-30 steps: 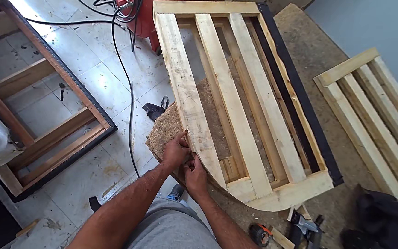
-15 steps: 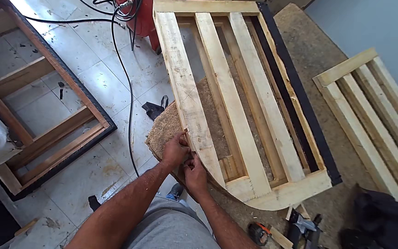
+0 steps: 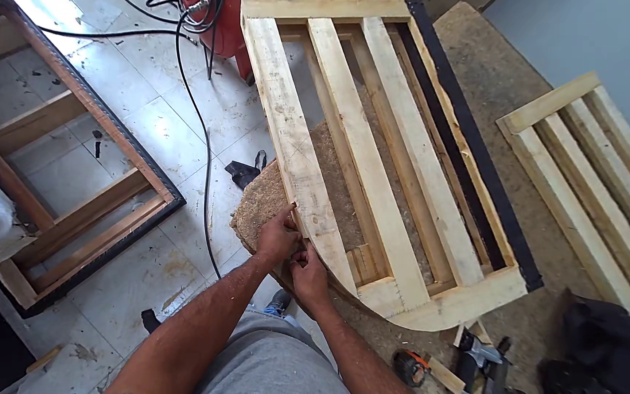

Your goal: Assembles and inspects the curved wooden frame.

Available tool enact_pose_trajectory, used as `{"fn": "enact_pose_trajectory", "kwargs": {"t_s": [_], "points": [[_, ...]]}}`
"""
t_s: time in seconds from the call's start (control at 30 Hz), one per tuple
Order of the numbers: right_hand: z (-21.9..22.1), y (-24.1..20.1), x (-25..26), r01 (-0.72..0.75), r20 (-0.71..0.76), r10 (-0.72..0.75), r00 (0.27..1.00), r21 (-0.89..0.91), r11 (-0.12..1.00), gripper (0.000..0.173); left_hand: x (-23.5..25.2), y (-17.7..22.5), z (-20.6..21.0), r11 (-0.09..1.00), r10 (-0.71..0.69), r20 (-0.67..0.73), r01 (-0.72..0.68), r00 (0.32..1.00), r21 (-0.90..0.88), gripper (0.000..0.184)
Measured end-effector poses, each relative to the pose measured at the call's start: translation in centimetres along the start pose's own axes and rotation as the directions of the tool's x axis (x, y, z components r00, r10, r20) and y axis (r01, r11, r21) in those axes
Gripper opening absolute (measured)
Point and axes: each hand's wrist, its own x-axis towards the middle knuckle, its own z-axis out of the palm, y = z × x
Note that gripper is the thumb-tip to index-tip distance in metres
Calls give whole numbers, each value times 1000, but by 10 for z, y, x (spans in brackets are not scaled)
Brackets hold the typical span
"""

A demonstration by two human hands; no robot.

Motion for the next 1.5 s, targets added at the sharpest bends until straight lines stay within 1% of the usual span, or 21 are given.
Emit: {"fn": "enact_pose_trajectory", "kwargs": {"t_s": [0.3, 0.43, 0.6, 1.07, 1.3, 1.4, 1.43, 1.5], "points": [[-2, 0, 1, -22, 16, 22, 1000, 6, 1000, 64, 0, 0, 1, 1000, 7, -10, -7, 1000, 23, 80], [-3, 2, 1, -6, 11, 5, 1000, 60, 998, 65, -1, 2, 1, 1000, 9, -10, -9, 1000, -1, 79], [-3, 3, 1, -4, 17, 3, 1000, 73, 997, 64, 0, 1, 1, 1000, 8, -1, -8, 1000, -11, 80], [-4, -1, 0, -21, 23, 20, 1000, 39, 999, 64, 2, -5, 4, 999, 37, -1, -37, 999, 10, 80], [-4, -1, -2, -27, 21, 27, 999, 22, 999, 64, -2, -3, 5, 999, 46, -12, -46, 999, -26, 78], [-7, -7, -8, -3, 22, 2, 1000, 22, 1000, 64, -3, -6, 5, 996, 66, -21, -67, 998, -52, 77], [-9, -10, -12, 0, 31, 0, 1000, 8, 1000, 66, -4, -5, 5, 995, 71, -18, -72, 997, -67, 77], [-16, -16, -29, 9, 103, -9, 995, -4, 1000, 70, -4, -5, 6, 990, 77, -8, -77, 997, -114, 75]]}}
